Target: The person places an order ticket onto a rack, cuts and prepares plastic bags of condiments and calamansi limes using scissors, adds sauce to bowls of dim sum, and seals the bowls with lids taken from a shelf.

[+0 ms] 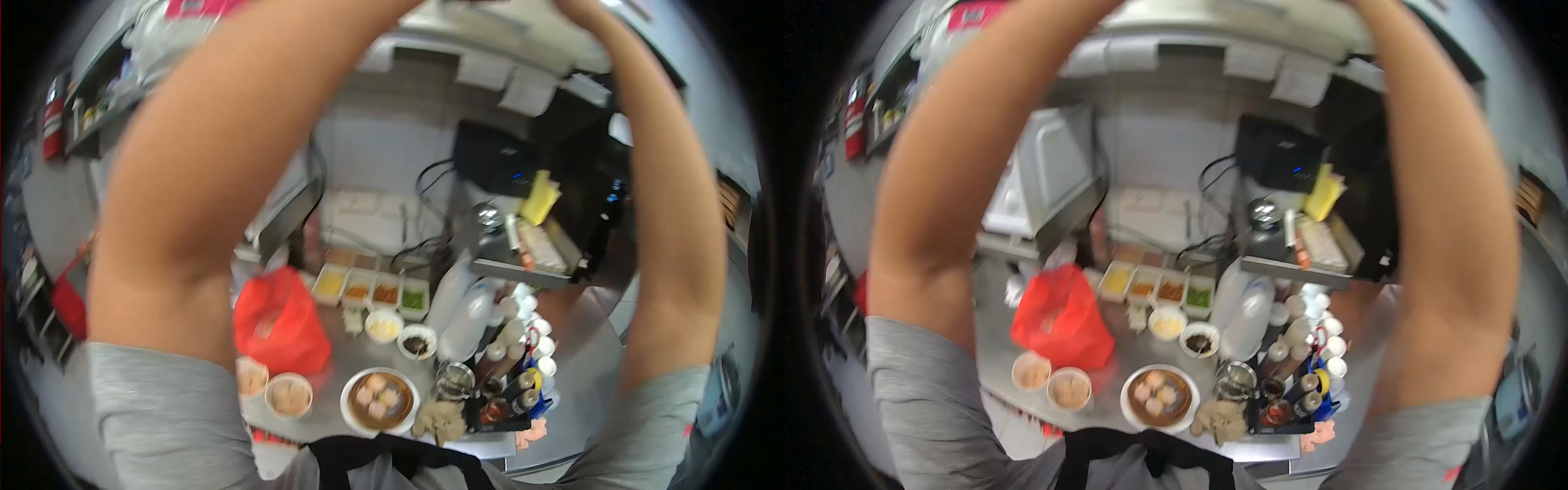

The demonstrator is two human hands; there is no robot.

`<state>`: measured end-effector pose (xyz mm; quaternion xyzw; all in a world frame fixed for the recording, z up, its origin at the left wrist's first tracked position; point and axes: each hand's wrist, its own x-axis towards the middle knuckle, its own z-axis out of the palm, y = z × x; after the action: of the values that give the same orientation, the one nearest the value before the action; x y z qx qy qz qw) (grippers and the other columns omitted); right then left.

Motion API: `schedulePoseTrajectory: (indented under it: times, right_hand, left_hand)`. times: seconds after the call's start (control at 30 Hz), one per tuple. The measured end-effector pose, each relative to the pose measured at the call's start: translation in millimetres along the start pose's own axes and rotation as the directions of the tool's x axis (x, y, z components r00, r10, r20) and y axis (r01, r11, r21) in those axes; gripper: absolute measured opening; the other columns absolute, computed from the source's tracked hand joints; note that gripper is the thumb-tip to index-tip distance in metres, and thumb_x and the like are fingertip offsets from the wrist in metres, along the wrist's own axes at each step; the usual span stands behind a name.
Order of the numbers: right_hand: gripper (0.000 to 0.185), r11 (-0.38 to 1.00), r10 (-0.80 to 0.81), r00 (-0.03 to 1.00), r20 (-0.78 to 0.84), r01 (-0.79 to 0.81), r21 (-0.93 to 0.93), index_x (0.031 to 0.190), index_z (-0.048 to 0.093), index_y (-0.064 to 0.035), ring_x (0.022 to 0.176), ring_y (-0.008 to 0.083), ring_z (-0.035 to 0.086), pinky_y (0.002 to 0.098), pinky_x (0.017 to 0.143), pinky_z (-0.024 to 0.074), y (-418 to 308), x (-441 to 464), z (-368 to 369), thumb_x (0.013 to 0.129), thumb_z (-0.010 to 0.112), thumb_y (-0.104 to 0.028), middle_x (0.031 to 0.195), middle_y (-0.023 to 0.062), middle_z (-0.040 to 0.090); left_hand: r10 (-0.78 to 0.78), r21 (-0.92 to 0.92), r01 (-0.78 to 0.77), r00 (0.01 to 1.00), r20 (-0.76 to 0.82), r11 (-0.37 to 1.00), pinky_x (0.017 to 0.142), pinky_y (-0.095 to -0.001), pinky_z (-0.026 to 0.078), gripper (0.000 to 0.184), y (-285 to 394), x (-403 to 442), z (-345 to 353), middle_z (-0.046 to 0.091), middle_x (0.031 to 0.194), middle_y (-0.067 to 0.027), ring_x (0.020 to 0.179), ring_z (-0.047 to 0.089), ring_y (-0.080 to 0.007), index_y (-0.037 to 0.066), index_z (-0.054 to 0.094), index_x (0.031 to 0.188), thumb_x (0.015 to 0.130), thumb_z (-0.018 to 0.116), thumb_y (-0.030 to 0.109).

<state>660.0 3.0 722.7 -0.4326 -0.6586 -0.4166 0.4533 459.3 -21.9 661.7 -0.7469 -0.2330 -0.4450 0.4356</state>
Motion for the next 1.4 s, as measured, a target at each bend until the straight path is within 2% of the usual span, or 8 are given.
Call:
schedulePoseTrajectory:
  times: [0.13, 0.27, 0.57, 0.8, 0.87, 0.9, 1.17, 1.4]
  right_hand:
    - [0.024, 0.951, -0.309, 0.946, -0.095, 0.311, 0.005, 0.108, 0.065, -0.0079, 0.094, 0.0199, 0.063, 0.0386, 0.084, 0.0479, 17.3, -10.3, -8.7, 0.088, 0.053, -0.015, 0.096, 0.0109, 0.068]
    - [0.033, 0.839, 0.033, 0.982, -0.187, 0.075, 0.540, 0.099, 0.064, -0.0011, 0.079, 0.0170, 0.058, 0.0278, 0.074, 0.0478, 39.0, -16.9, -46.2, 0.072, 0.046, 0.005, 0.087, 0.0089, 0.064]
    - [0.026, 0.980, 0.115, 0.981, 0.156, -0.138, 0.146, 0.106, 0.066, -0.0118, 0.095, 0.0162, 0.063, 0.0358, 0.082, 0.0479, 63.0, -31.8, -74.1, 0.084, 0.054, -0.012, 0.096, 0.0075, 0.068]
    - [0.018, 0.649, 0.505, 0.711, -0.489, 0.061, 0.758, 0.090, 0.065, -0.0068, 0.064, 0.0236, 0.059, 0.0350, 0.058, 0.0480, 91.2, -12.0, -76.2, 0.086, 0.047, -0.008, 0.078, 0.0116, 0.061]
    - [0.020, 0.997, -0.022, 0.723, -0.690, 0.067, 0.039, 0.089, 0.065, -0.0075, 0.064, 0.0253, 0.059, 0.0358, 0.059, 0.0481, 143.1, 4.5, -88.6, 0.087, 0.046, -0.009, 0.077, 0.0134, 0.061]
    - [0.021, 0.929, -0.299, 0.727, -0.618, 0.073, -0.363, 0.088, 0.066, -0.0078, 0.064, 0.0261, 0.059, 0.0362, 0.060, 0.0482, 138.9, 2.1, -94.5, 0.087, 0.045, -0.009, 0.076, 0.0143, 0.061]
    - [0.024, 0.815, 0.114, 0.990, 0.077, -0.049, -0.577, 0.098, 0.068, -0.0127, 0.083, 0.0189, 0.063, 0.0336, 0.074, 0.0493, 23.8, -36.1, -105.0, 0.077, 0.065, -0.024, 0.088, 0.0068, 0.068]
    - [0.029, 0.941, 0.143, 0.878, 0.457, 0.023, -0.338, 0.090, 0.072, -0.0094, 0.080, 0.0210, 0.063, 0.0339, 0.077, 0.0484, 24.2, -18.5, -80.6, 0.069, 0.073, -0.030, 0.083, 0.0087, 0.069]
  left_hand:
    - [-0.048, -0.046, 0.043, 0.993, -0.112, 0.998, 0.103, -0.0451, 0.030, 0.066, 5.1, 40.9, 60.7, 0.040, 0.134, -0.0174, 0.126, 0.037, -0.0328, 0.009, 0.029, 0.141, 0.084, 0.059, 0.026]
    - [0.029, 0.080, -0.008, 0.964, -0.266, 0.997, 0.090, -0.0410, 0.039, 0.041, 0.7, 35.8, 82.7, 0.054, 0.111, -0.0093, 0.106, 0.050, -0.0270, 0.017, 0.051, 0.125, 0.087, 0.057, 0.029]
    - [0.083, 0.169, -0.019, 0.921, -0.382, 0.985, 0.095, -0.0403, 0.036, 0.038, 0.2, 21.0, 89.0, 0.054, 0.095, -0.0035, 0.097, 0.052, -0.0221, 0.028, 0.050, 0.126, 0.089, 0.056, 0.033]
    - [0.095, 0.195, -0.016, 0.911, -0.402, 0.981, 0.095, -0.0403, 0.034, 0.037, 3.2, 15.0, 90.7, 0.054, 0.094, -0.0024, 0.095, 0.052, -0.0205, 0.029, 0.050, 0.126, 0.089, 0.056, 0.032]
    - [0.086, 0.175, -0.015, 0.911, -0.404, 0.984, 0.095, -0.0405, 0.034, 0.037, 4.6, 14.2, 90.5, 0.054, 0.093, -0.0023, 0.094, 0.052, -0.0204, 0.029, 0.051, 0.125, 0.089, 0.056, 0.032]
    - [0.090, 0.173, -0.020, 0.907, -0.410, 0.985, 0.095, -0.0406, 0.034, 0.037, 5.1, 13.1, 91.2, 0.053, 0.092, -0.0022, 0.094, 0.052, -0.0203, 0.030, 0.051, 0.125, 0.089, 0.057, 0.031]
    - [0.094, 0.163, -0.022, 0.890, -0.447, 0.986, 0.095, -0.0426, 0.033, 0.038, 20.6, -2.4, 88.4, 0.052, 0.091, -0.0019, 0.093, 0.051, -0.0200, 0.029, 0.053, 0.125, 0.087, 0.059, 0.030]
    - [0.088, 0.127, -0.033, 0.889, -0.450, 0.991, 0.092, -0.0409, 0.035, 0.040, 24.6, -16.8, 84.2, 0.051, 0.091, -0.0018, 0.091, 0.050, -0.0203, 0.029, 0.053, 0.124, 0.086, 0.061, 0.027]
